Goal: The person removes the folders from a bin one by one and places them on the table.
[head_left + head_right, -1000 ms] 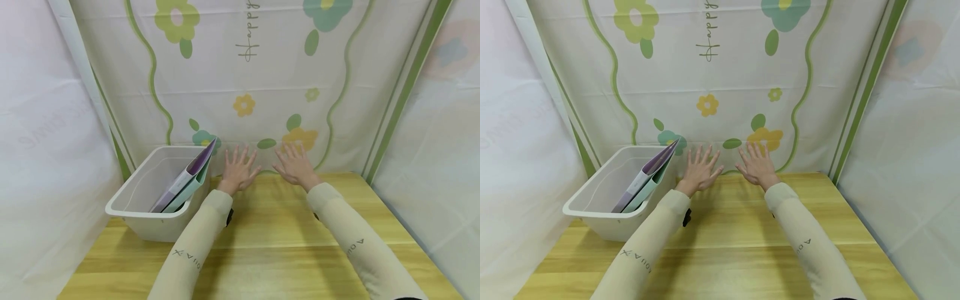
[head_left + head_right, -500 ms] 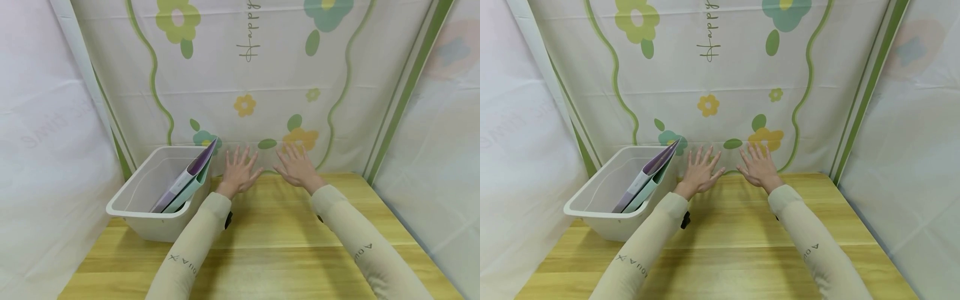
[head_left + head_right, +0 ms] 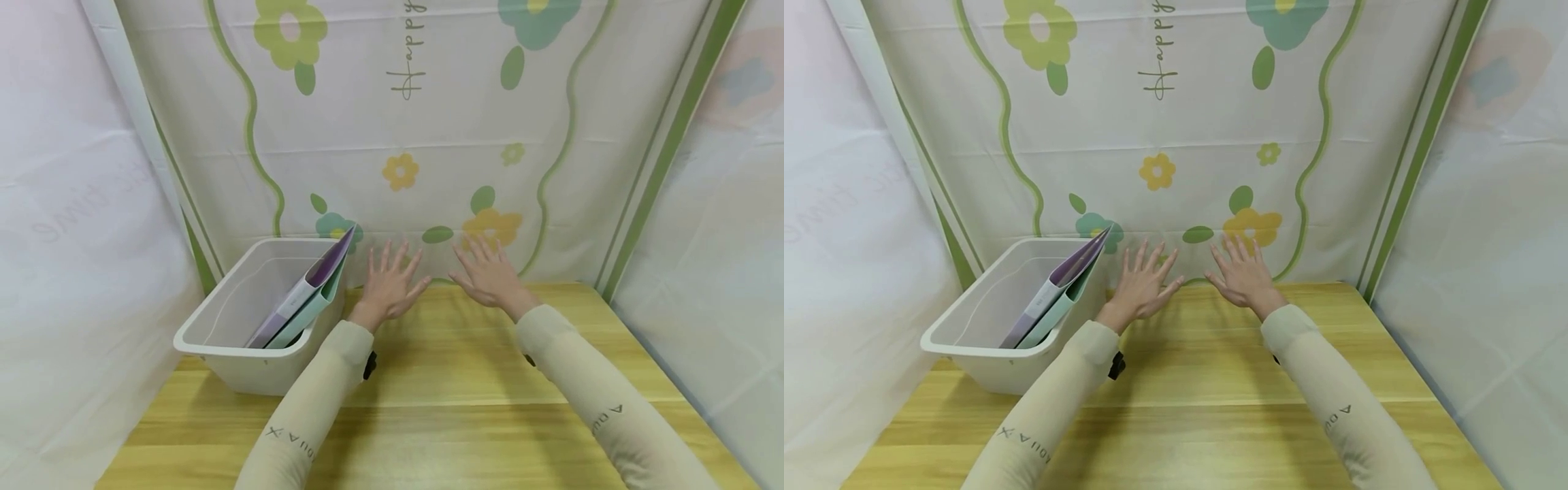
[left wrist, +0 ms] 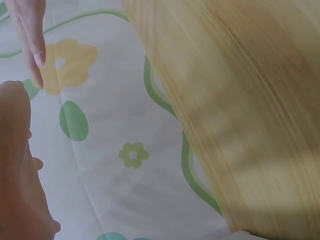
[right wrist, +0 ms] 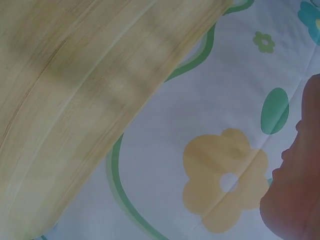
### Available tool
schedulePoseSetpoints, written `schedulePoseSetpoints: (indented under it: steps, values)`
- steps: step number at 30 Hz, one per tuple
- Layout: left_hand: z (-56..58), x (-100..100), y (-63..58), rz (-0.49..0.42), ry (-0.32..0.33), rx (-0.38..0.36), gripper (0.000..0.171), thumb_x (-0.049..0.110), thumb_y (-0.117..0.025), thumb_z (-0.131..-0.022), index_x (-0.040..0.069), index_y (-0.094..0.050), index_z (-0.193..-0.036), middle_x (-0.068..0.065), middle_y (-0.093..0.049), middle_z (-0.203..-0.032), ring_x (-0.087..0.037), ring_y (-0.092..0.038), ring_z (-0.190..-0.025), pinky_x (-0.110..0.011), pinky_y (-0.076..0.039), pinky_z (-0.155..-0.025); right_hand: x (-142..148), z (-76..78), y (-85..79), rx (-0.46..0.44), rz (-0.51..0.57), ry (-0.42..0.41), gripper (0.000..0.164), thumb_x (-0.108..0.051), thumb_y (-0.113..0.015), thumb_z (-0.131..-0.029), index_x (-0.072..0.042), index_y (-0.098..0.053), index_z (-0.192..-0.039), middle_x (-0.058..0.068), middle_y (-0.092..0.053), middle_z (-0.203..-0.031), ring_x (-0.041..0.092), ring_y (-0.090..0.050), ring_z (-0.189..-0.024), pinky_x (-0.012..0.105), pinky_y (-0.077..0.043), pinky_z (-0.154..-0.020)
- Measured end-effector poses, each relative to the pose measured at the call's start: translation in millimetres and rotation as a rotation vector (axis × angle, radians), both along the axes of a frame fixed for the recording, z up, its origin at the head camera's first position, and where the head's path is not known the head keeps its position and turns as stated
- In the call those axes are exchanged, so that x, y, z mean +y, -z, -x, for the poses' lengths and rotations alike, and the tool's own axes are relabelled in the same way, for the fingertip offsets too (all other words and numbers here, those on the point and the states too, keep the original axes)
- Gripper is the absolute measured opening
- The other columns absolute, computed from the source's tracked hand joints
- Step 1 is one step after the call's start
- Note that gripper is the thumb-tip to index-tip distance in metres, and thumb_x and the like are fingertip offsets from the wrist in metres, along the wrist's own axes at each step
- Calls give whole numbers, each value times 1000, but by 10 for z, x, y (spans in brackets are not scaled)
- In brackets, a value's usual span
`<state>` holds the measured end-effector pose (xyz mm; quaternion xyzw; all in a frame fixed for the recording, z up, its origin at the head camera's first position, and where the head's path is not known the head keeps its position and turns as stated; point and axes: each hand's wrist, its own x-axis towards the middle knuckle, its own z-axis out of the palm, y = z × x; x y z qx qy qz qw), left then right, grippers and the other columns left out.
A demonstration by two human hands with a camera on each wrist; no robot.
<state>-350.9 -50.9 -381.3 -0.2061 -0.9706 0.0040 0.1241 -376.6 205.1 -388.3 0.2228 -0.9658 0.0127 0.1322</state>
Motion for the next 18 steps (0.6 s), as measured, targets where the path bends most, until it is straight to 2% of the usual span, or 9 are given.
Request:
schedulePoseSetpoints:
  steps: [4,14,18]
  values:
    - [-41,-15,-26,6,12,5,72,69,-9,-103,33,-10,-164,-3,2,-172,-40,2,-157,-67,1,-118,6,-18,5,-8,2,-10,72,-57,-34,-107,-15,-20,-164,17,-3,-171,45,-8,-155,67,-1,-119]
    - [-134,-36,-37,-11,52,4,71,69,-12,-103,34,-11,-164,-4,-5,-172,-38,4,-157,-66,3,-118,-8,-119,-69,-68,13,-22,71,-51,-38,-108,-15,-15,-164,19,0,-170,46,-2,-155,66,6,-118]
    - [-160,-56,-27,-7,60,7,70,68,-13,-104,33,-13,-164,-4,-6,-172,-39,1,-157,-66,2,-118,-21,-145,-76,-75,16,-38,71,-52,-37,-108,-14,-17,-164,18,2,-170,46,-1,-155,67,4,-118]
